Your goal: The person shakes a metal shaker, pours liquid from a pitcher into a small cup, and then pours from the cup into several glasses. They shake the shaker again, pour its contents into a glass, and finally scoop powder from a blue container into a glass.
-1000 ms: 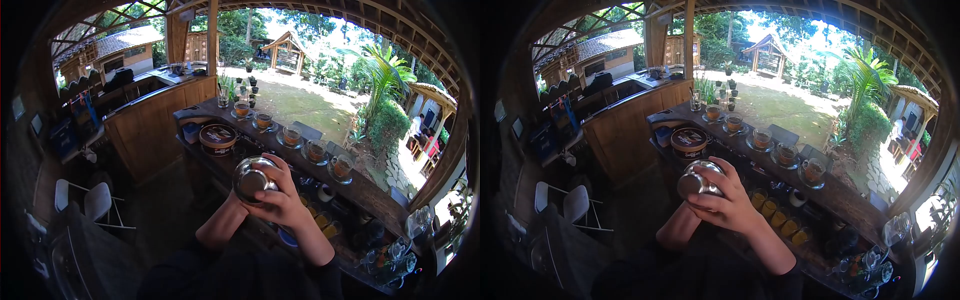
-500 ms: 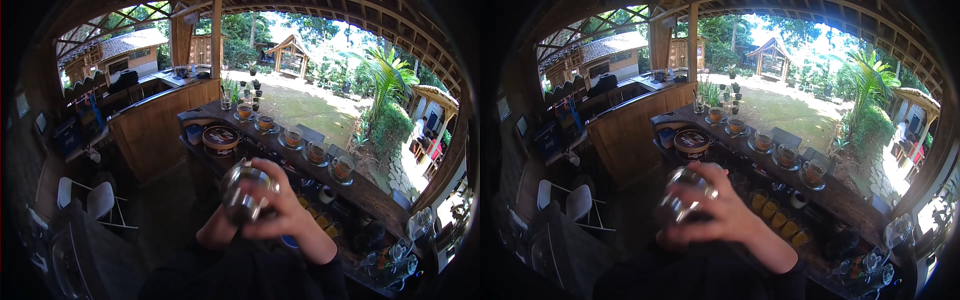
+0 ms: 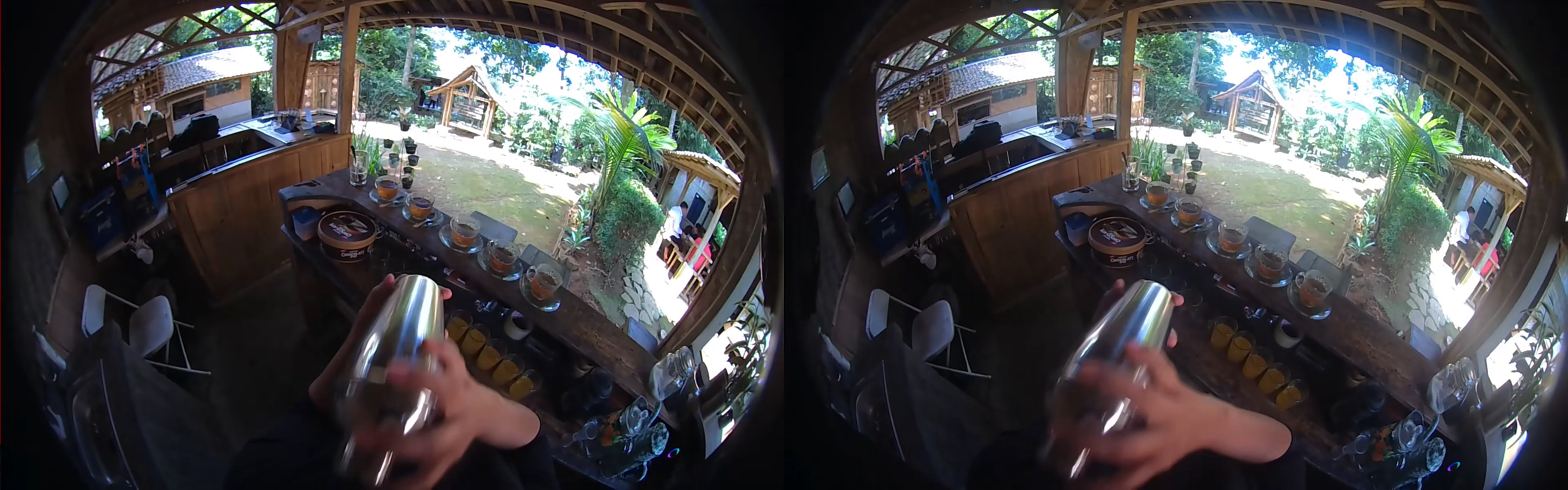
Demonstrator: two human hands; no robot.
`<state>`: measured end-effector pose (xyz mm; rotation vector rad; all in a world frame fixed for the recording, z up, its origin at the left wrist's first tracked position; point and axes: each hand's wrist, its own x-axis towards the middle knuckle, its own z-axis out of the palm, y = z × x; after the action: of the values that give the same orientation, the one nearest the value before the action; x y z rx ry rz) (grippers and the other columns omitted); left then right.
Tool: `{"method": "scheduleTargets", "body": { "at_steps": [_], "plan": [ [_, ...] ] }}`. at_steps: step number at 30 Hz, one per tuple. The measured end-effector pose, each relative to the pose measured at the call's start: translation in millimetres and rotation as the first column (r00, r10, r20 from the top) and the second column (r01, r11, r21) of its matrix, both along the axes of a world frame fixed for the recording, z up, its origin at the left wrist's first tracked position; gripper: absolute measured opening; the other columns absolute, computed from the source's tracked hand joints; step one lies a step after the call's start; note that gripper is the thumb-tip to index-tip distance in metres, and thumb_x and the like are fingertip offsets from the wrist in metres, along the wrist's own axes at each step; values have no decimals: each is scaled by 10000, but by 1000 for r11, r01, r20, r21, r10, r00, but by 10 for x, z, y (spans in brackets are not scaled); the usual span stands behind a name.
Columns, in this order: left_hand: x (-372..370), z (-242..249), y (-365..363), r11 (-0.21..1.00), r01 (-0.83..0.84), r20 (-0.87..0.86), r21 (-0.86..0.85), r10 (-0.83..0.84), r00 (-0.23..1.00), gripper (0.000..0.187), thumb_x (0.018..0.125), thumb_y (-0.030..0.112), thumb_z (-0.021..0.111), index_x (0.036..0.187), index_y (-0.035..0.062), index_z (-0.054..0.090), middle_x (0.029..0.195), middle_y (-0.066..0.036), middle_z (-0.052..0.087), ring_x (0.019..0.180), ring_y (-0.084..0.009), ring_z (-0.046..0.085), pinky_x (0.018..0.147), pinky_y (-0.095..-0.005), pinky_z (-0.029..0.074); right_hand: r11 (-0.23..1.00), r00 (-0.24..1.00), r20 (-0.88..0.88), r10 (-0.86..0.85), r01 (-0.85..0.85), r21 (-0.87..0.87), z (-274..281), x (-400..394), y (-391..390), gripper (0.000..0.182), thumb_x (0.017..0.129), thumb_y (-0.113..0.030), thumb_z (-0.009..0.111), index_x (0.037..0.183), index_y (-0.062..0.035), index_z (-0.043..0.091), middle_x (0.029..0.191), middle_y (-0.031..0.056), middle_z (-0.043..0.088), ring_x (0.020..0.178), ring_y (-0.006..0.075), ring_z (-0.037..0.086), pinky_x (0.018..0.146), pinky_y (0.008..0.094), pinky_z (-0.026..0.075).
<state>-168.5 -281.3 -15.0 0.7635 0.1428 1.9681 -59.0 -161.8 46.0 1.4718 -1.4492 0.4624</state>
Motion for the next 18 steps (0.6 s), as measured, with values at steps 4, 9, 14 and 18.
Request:
{"method": "scheduleTargets", "body": {
  "at_steps": [4, 9, 14, 18],
  "plan": [
    [112, 187, -55, 978, -201, -78, -59, 197, 977, 622, 861, 558, 457, 1217, 48, 470, 1072, -154, 571, 923, -292, 618, 797, -454, 517, 995, 995, 36, 98, -98, -2, -226, -141, 124, 507, 699, -146, 701, 1120, -373, 533, 1212, 6, 505, 1132, 391, 472, 942, 579, 327],
    [-176, -546, 412, 873, -464, 49, -151, 475, 879, 470, 931, 435, 404, 1169, 50, 531, 1088, -116, 605, 975, -254, 607, 790, -441, 526, 943, 929, 348, 124, -1, -332, -330, -716, 357, 655, 653, -221, 787, 1213, -303, 459, 1226, 137, 482, 1108, 397, 484, 902, 601, 361],
    [-28, -193, 138, 997, 79, 39, -16, -78, 996, 686, 846, 560, 495, 1350, 145, 286, 1241, -227, 452, 991, -437, 562, 844, -575, 479, 990, 999, -12, -49, 50, 131, -153, 120, 188, 465, 673, -148, 692, 1038, -406, 566, 1163, -91, 528, 1116, 420, 462, 904, 648, 323],
    [530, 502, 7, 969, -52, 432, -243, 156, 888, 516, 895, 490, 447, 1215, 86, 474, 1066, -148, 576, 896, -265, 621, 744, -417, 546, 996, 992, 105, 66, -72, 52, -192, -322, 272, 477, 672, -198, 728, 1064, -404, 552, 1208, 17, 519, 1149, 463, 429, 910, 644, 308]
  ]
}}
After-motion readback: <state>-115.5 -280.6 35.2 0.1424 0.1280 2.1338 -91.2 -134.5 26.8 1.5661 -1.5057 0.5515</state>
